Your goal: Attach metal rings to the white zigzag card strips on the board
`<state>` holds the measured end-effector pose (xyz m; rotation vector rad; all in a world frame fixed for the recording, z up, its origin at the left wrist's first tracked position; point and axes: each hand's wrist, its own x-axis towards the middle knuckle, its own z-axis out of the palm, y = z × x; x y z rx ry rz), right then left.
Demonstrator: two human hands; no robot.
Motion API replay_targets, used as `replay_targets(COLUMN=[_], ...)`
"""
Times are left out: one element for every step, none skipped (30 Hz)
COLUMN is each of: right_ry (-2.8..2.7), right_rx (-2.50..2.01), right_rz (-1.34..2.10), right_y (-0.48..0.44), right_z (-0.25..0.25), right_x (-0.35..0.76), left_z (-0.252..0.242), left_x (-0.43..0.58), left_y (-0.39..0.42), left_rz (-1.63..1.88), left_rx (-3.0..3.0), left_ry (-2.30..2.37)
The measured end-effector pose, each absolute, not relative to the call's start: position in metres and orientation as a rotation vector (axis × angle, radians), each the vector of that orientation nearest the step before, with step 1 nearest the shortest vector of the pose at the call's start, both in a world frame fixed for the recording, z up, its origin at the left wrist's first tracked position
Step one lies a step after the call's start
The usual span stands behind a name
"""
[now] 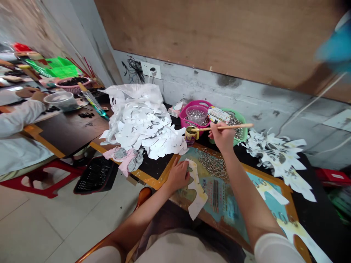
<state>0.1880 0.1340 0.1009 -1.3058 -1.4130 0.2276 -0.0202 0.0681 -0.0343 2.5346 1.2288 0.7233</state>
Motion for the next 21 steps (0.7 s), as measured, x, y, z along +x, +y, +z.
replay_targets(right_ry=[-1.492,-1.561,-1.623,-1.680,-1.725,-1.752,-1.749,-1.707,-1.627,-1.517,-1.393,-1.273,-1.173,-1.100,-1.060,-1.047,-1.053,-1.083,-1.111,-1.136,-1.164], right_rx=[-1.343,-1.382,-1.418,-1.440,-1.450,-1.447,-1.435,-1.421,-1.406,-1.389,-1.368,-1.342,-1.315,-1.291,-1.276,-1.269,-1.271,-1.274,-1.278,-1.282,-1.282], right_rz=[0.167,0.104,0.053,0.030,0.034,0.060,0.099,0.143,0.187,0.236,0.288,0.343,0.397,0.442,0.487,0.529,0.570,0.627,0.675,0.724,0.797], right_y=[0.146,0.157,0.166,0.174,0.180,0.183,0.185,0.185,0.183,0.179,0.174,0.168,0.161,0.153,0.145,0.136,0.126,0.116,0.105,0.095,0.084], right_z=[0.101,0.099,0.097,0.095,0.092,0.090,0.089,0.088,0.088,0.089,0.091,0.092,0.094,0.095,0.095,0.094,0.091,0.087,0.081,0.073,0.065], right_x=[0.183,0.177,0.172,0.167,0.164,0.162,0.161,0.162,0.165,0.169,0.175,0.181,0.189,0.196,0.204,0.211,0.218,0.224,0.230,0.234,0.237], left_z=[-0.034,-0.034,-0.034,-0.034,-0.034,-0.034,-0.034,-0.033,-0.033,-0.033,-0.033,-0.033,-0.033,-0.034,-0.034,-0.034,-0.035,-0.035,-0.035,-0.035,-0.036], left_x=[-0.020,-0.020,-0.020,-0.020,-0.020,-0.020,-0.020,-0.020,-0.020,-0.020,-0.020,-0.020,-0.020,-0.020,-0.020,-0.020,-0.020,-0.020,-0.020,-0.020,-0.020], left_y=[0.068,0.068,0.068,0.068,0.068,0.068,0.067,0.067,0.067,0.067,0.067,0.067,0.068,0.068,0.068,0.068,0.068,0.069,0.069,0.069,0.069], left_rz=[0.726,0.728,0.727,0.725,0.722,0.720,0.719,0.719,0.718,0.714,0.708,0.704,0.703,0.705,0.712,0.719,0.725,0.728,0.730,0.730,0.729], left_rx=[2.532,2.530,2.529,2.530,2.531,2.530,2.528,2.526,2.525,2.526,2.529,2.532,2.535,2.536,2.534,2.531,2.527,2.523,2.520,2.517,2.517], left_ry=[1.230,1.232,1.234,1.236,1.238,1.241,1.244,1.246,1.247,1.247,1.246,1.246,1.244,1.241,1.238,1.235,1.233,1.232,1.232,1.232,1.232])
